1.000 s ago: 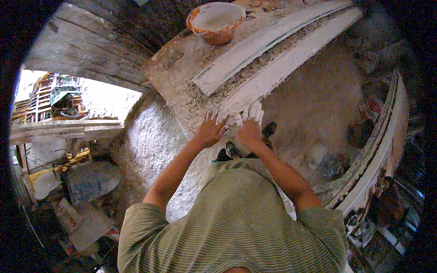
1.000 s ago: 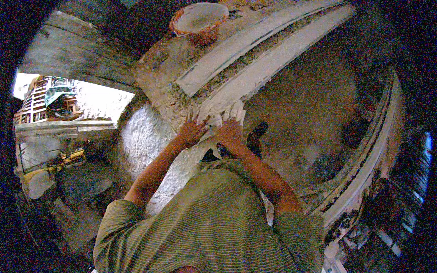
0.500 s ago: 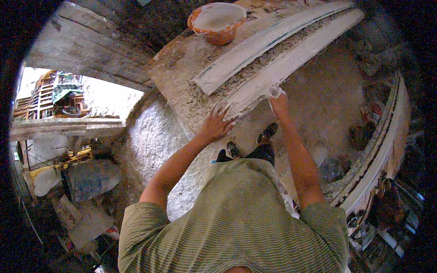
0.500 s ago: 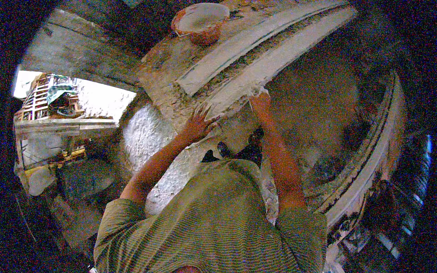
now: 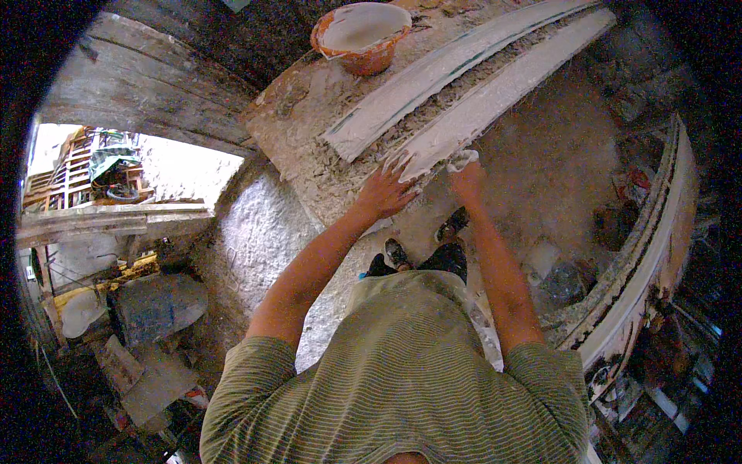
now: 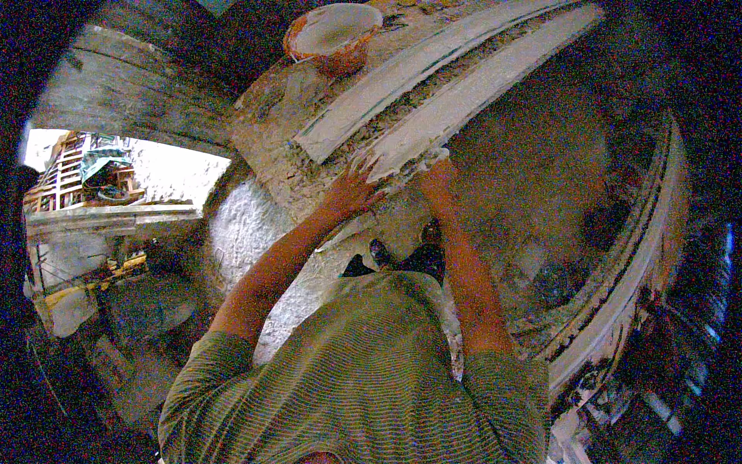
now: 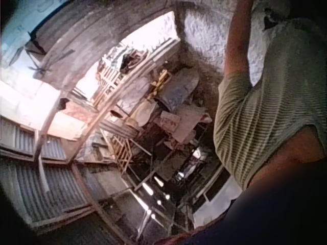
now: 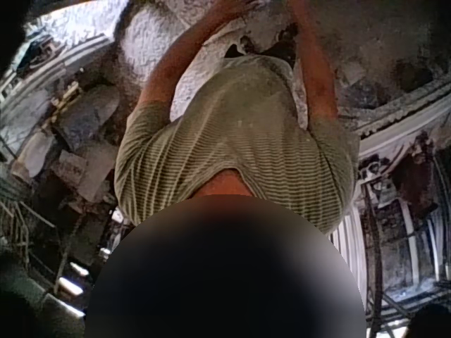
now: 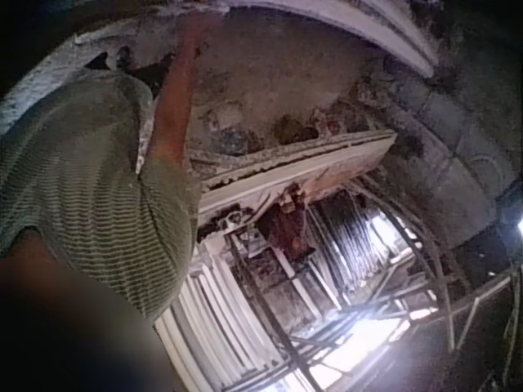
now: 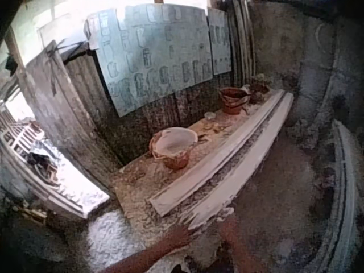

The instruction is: The person applies a white paste to a long rectangular board using a cloth, repeatedly rubbing and smoothing the surface. The person occasionally picks up a bucket containing the paste and continues applying it to the board.

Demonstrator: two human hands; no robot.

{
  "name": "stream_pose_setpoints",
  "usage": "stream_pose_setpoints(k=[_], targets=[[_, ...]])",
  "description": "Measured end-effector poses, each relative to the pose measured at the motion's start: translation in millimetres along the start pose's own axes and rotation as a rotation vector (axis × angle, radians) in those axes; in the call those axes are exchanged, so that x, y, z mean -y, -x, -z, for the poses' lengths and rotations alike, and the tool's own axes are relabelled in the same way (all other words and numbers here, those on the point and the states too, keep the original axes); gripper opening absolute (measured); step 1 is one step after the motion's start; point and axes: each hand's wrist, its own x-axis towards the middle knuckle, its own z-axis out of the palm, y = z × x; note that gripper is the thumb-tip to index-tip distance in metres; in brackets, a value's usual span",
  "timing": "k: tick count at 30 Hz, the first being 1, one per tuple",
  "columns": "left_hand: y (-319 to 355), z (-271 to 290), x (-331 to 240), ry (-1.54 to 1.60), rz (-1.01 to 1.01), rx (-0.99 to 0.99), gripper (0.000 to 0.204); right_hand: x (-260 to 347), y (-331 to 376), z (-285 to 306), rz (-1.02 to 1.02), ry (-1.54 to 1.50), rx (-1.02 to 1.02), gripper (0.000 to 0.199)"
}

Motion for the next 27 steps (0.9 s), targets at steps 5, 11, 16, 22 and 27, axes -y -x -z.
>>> stream_pose_setpoints(k=[5, 11, 16, 22, 27], targets=[[-4.0, -6.6, 1.6, 0.054, 0.043, -0.102, 0.057, -1.0, -34.8, 41.6, 0.178, -0.304, -0.018, 0.037], [8.2, 0.1, -0.4, -0.034, 0.116, 0.075, 0.064, 43.2, -72.7, 105.7, 0.365, -0.381, 0.051, 0.033], [28.4, -1.3, 4.1, 0.107, 0.156, 0.015, 0.068, 35.7, -91.6, 109.2, 0.399, -0.528, -0.019, 0.035], [58.3, 7.7, 1.5, 0.118, 0.255, 0.197, 0.069, 22.2, -64.9, 104.5, 0.334, -0.377, -0.146, 0.042], [77.4, 17.5, -4.6, 0.164, 0.366, 0.198, 0.071, 38.1, 20.6, 74.6, 0.05, -0.572, 0.136, 0.042]])
